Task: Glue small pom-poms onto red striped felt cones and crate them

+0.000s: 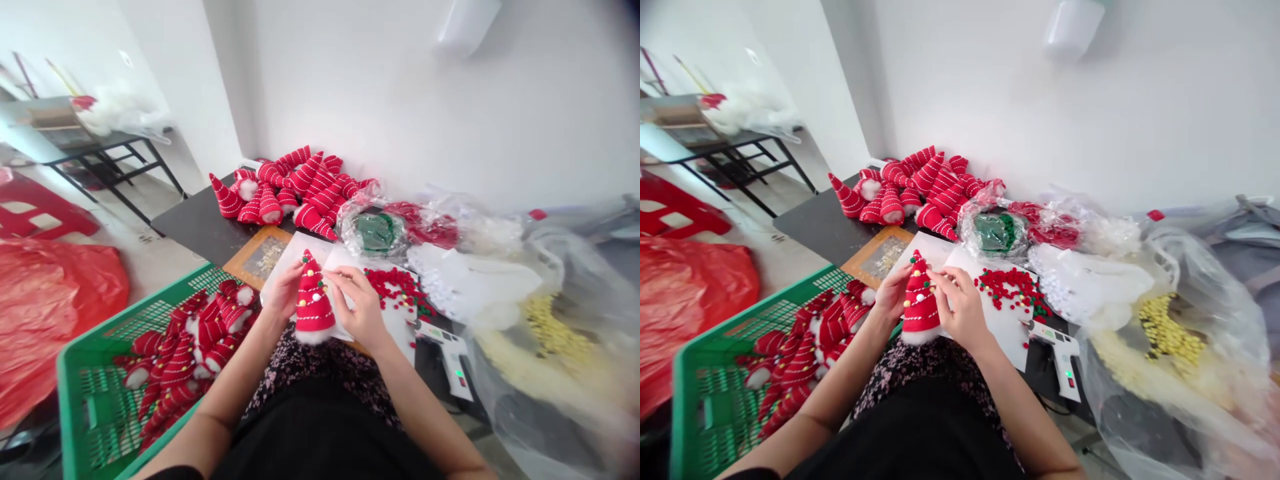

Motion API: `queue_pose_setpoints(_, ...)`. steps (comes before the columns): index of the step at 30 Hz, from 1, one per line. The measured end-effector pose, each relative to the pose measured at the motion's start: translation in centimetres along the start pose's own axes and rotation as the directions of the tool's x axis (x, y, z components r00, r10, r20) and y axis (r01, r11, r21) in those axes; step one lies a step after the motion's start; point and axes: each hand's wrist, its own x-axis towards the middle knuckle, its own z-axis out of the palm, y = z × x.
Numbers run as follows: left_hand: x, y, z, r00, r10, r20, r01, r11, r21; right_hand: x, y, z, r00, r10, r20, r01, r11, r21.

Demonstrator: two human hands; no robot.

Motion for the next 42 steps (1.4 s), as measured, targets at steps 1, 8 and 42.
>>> queue_pose_setpoints(1, -0.5, 0.2, 0.1, 1.000, 0.015, 0.012, -0.015, 1.000, -0.003, 0.1, -0.2, 0.2, 0.999, -0.023, 0.026, 0.024, 0.999, -0.029)
queue_pose_setpoints(8, -4.0, 1.1, 0.0, 0.996, 0.091, -0.010, -0.091, 0.995, 0.029, -0.1, -1.3, 1.4, 0.986, -0.153, 0.073, 0.161, 0.981, -0.109)
queue_pose_setpoints(42, -3.0, 9.5, -12.2, 0.613, 0.786, 0.083, -0.067, -0.053, 0.996, -20.2, 9.2, -14.6, 0.710, 0.593, -0.379, -0.702, 0.560, -0.440)
